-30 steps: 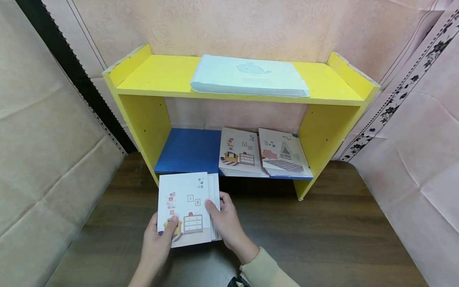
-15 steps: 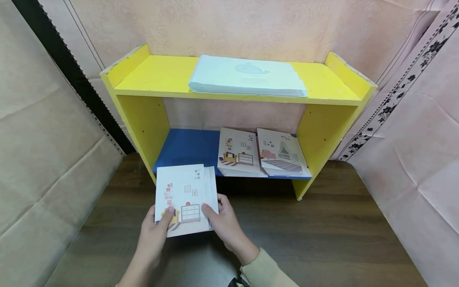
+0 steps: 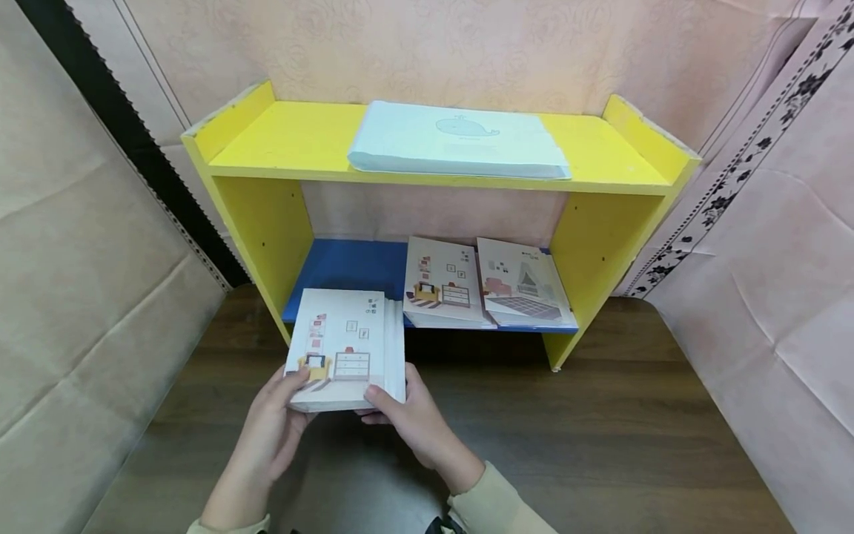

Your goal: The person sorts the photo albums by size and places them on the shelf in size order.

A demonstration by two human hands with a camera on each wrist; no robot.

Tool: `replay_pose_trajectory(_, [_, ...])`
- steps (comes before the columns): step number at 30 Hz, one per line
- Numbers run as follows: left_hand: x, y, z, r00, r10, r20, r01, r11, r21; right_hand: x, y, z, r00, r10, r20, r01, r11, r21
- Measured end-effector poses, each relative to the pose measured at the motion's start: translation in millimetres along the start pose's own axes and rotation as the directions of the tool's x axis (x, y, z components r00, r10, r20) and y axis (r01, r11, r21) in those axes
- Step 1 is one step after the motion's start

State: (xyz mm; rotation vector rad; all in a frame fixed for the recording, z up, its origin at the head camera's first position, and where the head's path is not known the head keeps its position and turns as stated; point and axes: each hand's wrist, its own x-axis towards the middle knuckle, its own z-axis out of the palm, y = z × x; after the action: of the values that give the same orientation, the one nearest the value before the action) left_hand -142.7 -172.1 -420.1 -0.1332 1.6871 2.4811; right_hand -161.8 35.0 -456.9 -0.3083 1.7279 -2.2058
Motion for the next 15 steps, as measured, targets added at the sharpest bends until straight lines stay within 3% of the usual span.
replay_pose_trajectory(4, [1.0, 3.5, -0.3, 0.995, 0.057, 0.079, -0.053, 0.997, -0.049, -0.2, -2.1, -1.3, 0.999, -0.044, 0.020, 0.043, 0.999, 0.010])
replay_pose_trajectory(8, [1.2, 3.3, -0.3, 0.989, 0.083, 0.119, -0.075, 0.995, -0.070, 1.5, -4.2, -3.0, 0.999, -0.051, -0.017, 0.051, 0.999, 0.013])
replay_pose_trajectory(15, [1.4, 0.1, -1.1, 0.970, 0.055, 0.237, -0.077, 0.994, 0.081, 3.5, -7.1, -7.8, 0.997, -0.048, -0.056, 0.047, 0.999, -0.018])
